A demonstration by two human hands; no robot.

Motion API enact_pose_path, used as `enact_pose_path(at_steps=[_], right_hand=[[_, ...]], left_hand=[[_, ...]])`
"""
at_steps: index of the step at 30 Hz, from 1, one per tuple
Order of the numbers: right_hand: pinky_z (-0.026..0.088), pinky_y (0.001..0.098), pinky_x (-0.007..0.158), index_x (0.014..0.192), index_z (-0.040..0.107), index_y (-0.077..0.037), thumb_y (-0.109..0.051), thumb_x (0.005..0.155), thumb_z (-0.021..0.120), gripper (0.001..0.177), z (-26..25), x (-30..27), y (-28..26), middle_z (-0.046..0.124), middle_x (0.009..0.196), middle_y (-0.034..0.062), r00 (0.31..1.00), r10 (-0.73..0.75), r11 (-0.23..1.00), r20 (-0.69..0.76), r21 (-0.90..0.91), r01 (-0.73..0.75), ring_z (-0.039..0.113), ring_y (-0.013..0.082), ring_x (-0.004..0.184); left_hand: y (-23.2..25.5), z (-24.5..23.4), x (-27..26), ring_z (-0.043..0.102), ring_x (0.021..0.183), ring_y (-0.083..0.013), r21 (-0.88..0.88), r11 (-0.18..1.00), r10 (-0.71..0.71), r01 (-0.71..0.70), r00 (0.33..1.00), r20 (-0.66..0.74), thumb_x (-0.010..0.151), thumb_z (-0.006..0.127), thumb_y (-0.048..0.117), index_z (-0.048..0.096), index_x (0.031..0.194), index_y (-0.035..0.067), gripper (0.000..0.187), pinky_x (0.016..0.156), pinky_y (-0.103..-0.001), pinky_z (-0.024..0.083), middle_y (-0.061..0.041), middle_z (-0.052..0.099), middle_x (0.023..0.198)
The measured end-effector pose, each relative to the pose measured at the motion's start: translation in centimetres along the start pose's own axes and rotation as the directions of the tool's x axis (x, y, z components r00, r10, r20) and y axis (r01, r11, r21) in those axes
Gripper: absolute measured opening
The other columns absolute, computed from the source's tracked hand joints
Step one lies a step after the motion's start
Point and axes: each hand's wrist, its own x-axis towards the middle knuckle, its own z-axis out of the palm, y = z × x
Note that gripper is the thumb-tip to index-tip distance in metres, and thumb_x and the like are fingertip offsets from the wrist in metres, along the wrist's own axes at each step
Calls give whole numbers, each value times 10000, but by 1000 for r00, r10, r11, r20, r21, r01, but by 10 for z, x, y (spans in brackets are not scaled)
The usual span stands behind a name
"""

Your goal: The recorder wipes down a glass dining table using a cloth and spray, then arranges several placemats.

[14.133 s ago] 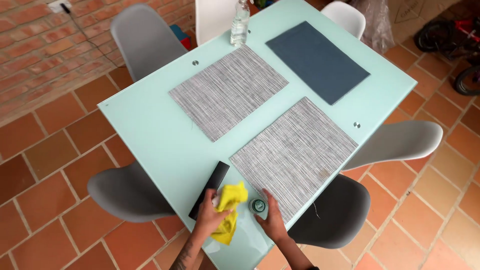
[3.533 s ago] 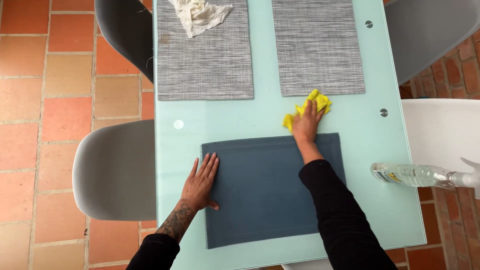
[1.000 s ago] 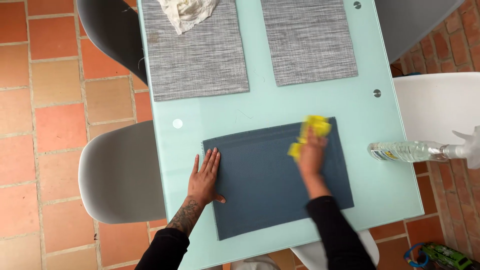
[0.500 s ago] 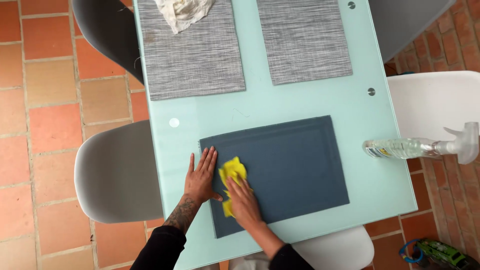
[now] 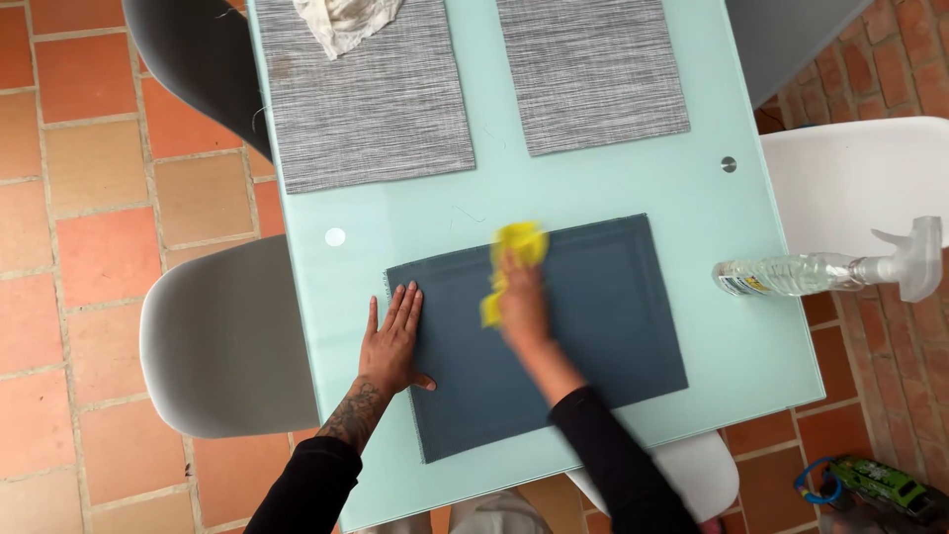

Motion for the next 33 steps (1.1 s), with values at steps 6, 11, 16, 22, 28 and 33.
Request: enact_pose_path(at_steps=[6, 11, 16, 22, 28, 33], right_hand=[[329, 506, 1220, 1505, 481, -30, -2, 956, 528, 552, 1, -155, 0, 505, 1552, 115, 902, -425, 900, 74, 138, 413, 459, 351, 1447], [419, 475, 1144, 1593, 405, 4, 40, 984, 489, 616, -76, -96, 142, 516, 1485, 236, 938, 327, 935, -117, -106, -339, 495, 449, 1338], [316, 484, 1219, 1540, 433, 34, 42, 903, 518, 643, -25, -1, 103, 489, 1537, 248, 986, 57, 990, -158, -118, -76, 420, 465, 1423], [331, 500, 1203, 1514, 475, 1, 22, 927, 520, 589, 15, -76, -48, 529, 1501, 161, 912, -393, 915, 120, 151, 374, 438, 406, 1432], [391, 466, 1163, 1477, 515, -95, 78, 835, 540, 665, -39, -154, 40, 567, 1460, 116, 933, -276, 961, 230, 78, 265, 533, 354, 1341], [357, 486, 1161, 1530, 442, 40, 41, 893, 567, 649, -65, -70, 131, 504, 1526, 227, 992, 19, 983, -125, -181, -42, 460, 471, 1314]], left_hand=[[-1, -1, 1, -27, 1594, -198, -66, 998, -11, 10, 1000, -20, 380, 932, 745, -54, 1634, 118, 1713, 1283, -530, -39, -30, -19, 1733], [-1, 1, 3, -35, 1592, -211, -45, 999, 2, -2, 1000, -8, 385, 929, 757, -55, 1627, 97, 1716, 1275, -532, -37, -49, -21, 1733], [-1, 5, 5, -33, 1589, -203, -53, 999, -2, 0, 999, -43, 376, 928, 753, -48, 1632, 95, 1722, 1276, -535, -40, -48, -16, 1733], [-1, 10, 1, -30, 1589, -211, -32, 999, -2, 0, 999, -53, 388, 922, 762, -32, 1632, 89, 1707, 1263, -567, -45, -55, -10, 1733], [-2, 15, 3, -23, 1591, -203, -44, 999, 2, -5, 997, -78, 373, 907, 788, -38, 1635, 108, 1717, 1268, -568, -47, -39, -12, 1732], [-3, 15, 6, -25, 1590, -206, -31, 1000, 2, -4, 998, -56, 365, 916, 783, -49, 1637, 106, 1735, 1264, -570, -53, -41, -23, 1733]])
